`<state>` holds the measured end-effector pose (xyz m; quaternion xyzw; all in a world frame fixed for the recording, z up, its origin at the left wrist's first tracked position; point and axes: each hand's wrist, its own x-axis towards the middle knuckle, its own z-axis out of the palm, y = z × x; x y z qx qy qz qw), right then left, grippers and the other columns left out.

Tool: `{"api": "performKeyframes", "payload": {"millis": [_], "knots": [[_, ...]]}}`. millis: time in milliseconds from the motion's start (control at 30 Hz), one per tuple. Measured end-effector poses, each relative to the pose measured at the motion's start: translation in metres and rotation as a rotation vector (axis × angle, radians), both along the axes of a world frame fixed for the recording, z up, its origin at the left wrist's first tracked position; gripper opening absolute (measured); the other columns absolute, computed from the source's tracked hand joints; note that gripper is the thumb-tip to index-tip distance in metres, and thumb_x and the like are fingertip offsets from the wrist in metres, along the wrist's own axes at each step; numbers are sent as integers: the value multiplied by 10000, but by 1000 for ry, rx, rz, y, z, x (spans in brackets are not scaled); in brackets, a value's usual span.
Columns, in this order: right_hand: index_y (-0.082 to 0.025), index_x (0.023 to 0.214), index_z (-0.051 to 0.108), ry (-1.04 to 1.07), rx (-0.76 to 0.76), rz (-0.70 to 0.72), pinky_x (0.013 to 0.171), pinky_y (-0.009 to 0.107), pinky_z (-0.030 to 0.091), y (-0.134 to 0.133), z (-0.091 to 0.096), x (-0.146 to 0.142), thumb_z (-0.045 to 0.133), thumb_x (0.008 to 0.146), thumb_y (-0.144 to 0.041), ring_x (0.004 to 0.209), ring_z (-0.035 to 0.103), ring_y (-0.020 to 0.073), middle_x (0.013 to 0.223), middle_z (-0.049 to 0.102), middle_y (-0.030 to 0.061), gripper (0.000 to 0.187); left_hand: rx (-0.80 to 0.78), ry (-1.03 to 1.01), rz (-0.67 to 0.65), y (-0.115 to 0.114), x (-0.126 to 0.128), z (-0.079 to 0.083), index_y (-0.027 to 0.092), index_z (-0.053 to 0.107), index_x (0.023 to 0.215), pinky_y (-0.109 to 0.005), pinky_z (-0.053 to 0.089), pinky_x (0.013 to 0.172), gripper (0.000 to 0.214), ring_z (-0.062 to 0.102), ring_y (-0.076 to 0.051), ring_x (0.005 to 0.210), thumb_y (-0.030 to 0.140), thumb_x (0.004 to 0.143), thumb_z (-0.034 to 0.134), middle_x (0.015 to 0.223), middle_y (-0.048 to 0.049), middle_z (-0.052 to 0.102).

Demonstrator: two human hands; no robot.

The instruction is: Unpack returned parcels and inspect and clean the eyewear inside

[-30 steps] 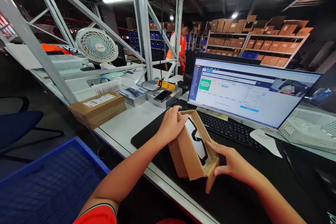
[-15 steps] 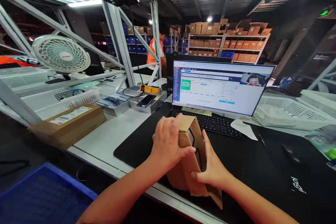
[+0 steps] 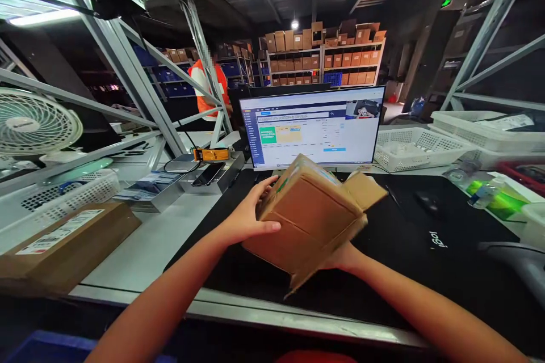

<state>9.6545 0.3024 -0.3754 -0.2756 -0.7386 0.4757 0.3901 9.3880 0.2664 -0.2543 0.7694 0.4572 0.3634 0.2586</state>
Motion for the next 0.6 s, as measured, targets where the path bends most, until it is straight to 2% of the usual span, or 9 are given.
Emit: {"api": "performKeyframes", "payload": {"millis": [67,100,167,267,367,467,533,600], "knots": [[-266,1025,724,-62,-5,-7,1005,579,515,7,-9,17,876,442,-684,1118,657,385,1129,742,99,733,89,186,9,7,3,11,294,386,1515,-523,414,1119,1036,490,-355,1312,712,647,765,1401,-123,477],[-265,985,735,-72,-10,-14,980,586,529,10,-13,26,889,451,-655,1074,677,387,1082,756,97,679,123,276,9,9,5,15,303,413,1502,-518,421,1114,1004,501,-344,1289,673,648,787,1375,-111,475],[-246,1068,720,-68,-12,-61,981,588,527,12,-18,42,879,511,-642,1100,673,390,1139,743,120,702,136,410,-2,9,10,17,309,435,1492,-514,441,1096,990,519,-332,1247,623,635,819,1323,-100,467],[-198,1277,610,-27,-25,-130,991,567,527,13,-18,60,840,614,-648,1172,646,379,1286,677,176,833,81,481,-17,7,21,15,315,427,1496,-514,463,1069,988,533,-324,1214,592,636,828,1289,-97,459],[-182,1313,584,-67,-70,-18,976,526,547,16,-12,74,865,640,-576,1146,666,358,1279,684,170,829,61,499,-8,6,30,13,314,438,1488,-510,461,1069,968,521,-325,1224,571,641,829,1307,-105,450],[-198,1359,578,-149,24,79,1069,523,483,20,-9,79,901,632,-471,1247,604,360,1374,631,149,840,122,526,-7,5,37,19,325,497,1450,-521,447,1074,934,497,-342,1239,568,618,844,1332,-110,443],[-219,1412,541,-159,115,60,1113,525,441,20,-11,77,874,685,-443,1319,543,359,1451,569,137,830,163,556,-11,4,41,27,352,547,1410,-534,441,1068,907,491,-358,1235,558,586,864,1339,-105,445],[-227,1408,548,-166,160,-12,1115,524,439,16,-16,71,812,770,-441,1334,526,351,1455,562,134,723,174,557,-5,3,43,34,370,576,1385,-535,438,1065,892,494,-364,1229,555,566,877,1337,-97,452]]}}
